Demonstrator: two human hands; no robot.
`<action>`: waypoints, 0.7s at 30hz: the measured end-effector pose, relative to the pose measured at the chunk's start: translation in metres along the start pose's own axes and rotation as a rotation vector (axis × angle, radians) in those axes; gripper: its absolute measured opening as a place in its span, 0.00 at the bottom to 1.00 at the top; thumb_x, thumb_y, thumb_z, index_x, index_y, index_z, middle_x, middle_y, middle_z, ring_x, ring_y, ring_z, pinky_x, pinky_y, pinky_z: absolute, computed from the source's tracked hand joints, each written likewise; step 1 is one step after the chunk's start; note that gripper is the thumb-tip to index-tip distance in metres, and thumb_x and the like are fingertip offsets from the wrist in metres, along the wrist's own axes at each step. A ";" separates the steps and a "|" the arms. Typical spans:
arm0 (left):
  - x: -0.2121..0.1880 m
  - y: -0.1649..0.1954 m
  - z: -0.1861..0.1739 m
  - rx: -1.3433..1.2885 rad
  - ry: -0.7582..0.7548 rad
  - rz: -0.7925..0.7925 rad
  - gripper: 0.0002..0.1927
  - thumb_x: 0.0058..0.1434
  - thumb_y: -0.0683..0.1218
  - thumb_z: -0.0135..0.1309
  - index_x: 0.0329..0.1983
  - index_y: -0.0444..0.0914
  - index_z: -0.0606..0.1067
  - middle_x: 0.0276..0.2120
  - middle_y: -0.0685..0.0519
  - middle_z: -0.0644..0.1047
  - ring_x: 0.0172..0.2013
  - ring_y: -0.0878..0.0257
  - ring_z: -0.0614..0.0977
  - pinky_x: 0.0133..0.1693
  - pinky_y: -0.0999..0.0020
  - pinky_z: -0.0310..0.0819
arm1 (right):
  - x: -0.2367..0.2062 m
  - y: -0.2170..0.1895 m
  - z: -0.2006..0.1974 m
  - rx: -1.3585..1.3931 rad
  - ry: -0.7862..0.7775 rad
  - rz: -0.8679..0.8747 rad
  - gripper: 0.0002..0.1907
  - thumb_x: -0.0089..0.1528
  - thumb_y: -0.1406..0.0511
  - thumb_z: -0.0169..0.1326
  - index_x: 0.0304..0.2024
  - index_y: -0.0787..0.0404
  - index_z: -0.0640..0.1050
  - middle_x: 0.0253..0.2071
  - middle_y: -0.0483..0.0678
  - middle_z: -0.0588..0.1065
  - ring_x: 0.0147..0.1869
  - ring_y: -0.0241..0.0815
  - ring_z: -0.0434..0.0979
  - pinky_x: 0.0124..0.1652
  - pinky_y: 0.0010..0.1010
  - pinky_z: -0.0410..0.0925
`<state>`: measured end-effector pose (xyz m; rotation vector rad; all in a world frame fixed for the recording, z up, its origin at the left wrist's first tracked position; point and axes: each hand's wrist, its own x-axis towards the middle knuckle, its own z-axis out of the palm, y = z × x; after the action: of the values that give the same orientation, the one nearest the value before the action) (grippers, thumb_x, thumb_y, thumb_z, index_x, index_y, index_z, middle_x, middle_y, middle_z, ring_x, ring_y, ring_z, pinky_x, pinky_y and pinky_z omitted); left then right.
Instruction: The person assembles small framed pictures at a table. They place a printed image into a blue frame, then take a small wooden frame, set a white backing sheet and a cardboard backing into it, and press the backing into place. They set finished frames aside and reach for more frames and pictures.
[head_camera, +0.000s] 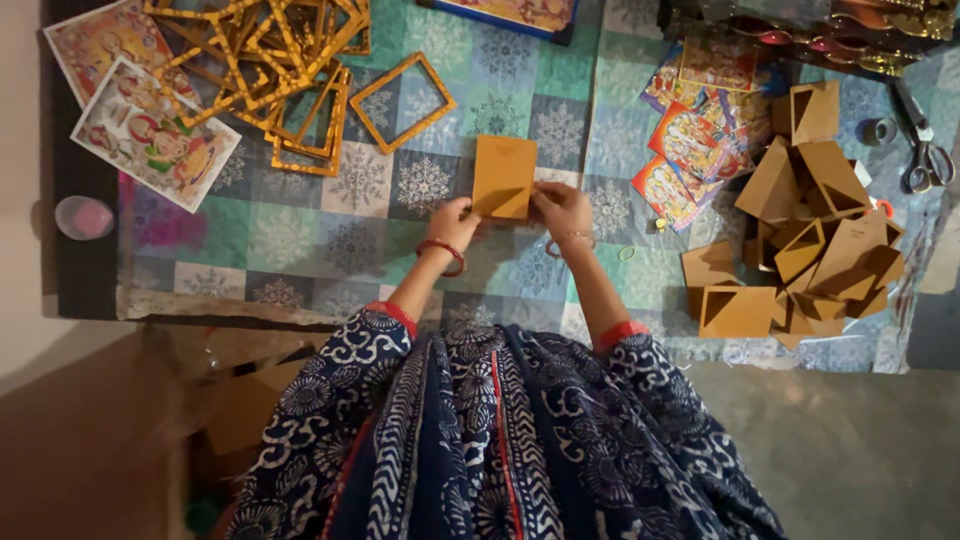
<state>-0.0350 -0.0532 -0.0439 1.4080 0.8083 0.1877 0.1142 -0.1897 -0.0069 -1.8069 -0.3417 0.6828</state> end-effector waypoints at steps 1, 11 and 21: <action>0.002 0.003 -0.006 0.211 0.003 0.074 0.13 0.58 0.48 0.57 0.40 0.35 0.81 0.30 0.47 0.84 0.30 0.58 0.87 0.34 0.64 0.81 | 0.003 -0.003 0.001 -0.098 0.028 0.006 0.12 0.61 0.66 0.62 0.45 0.67 0.84 0.38 0.51 0.84 0.40 0.36 0.84 0.40 0.28 0.76; 0.034 0.035 -0.009 0.385 0.278 0.205 0.18 0.57 0.55 0.64 0.38 0.35 0.82 0.31 0.45 0.84 0.32 0.55 0.86 0.36 0.63 0.78 | -0.002 -0.014 0.008 -0.204 0.013 -0.068 0.11 0.58 0.69 0.62 0.43 0.64 0.85 0.35 0.49 0.84 0.37 0.34 0.84 0.38 0.26 0.76; 0.025 0.031 -0.013 0.333 0.127 0.262 0.16 0.58 0.52 0.65 0.42 0.36 0.81 0.35 0.46 0.85 0.36 0.58 0.87 0.41 0.64 0.80 | 0.022 -0.027 0.004 0.070 -0.096 0.045 0.18 0.62 0.64 0.63 0.51 0.69 0.79 0.38 0.49 0.82 0.38 0.36 0.81 0.36 0.26 0.76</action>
<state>-0.0139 -0.0225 -0.0250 1.8318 0.7811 0.3597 0.1320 -0.1656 0.0112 -1.7230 -0.3381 0.8057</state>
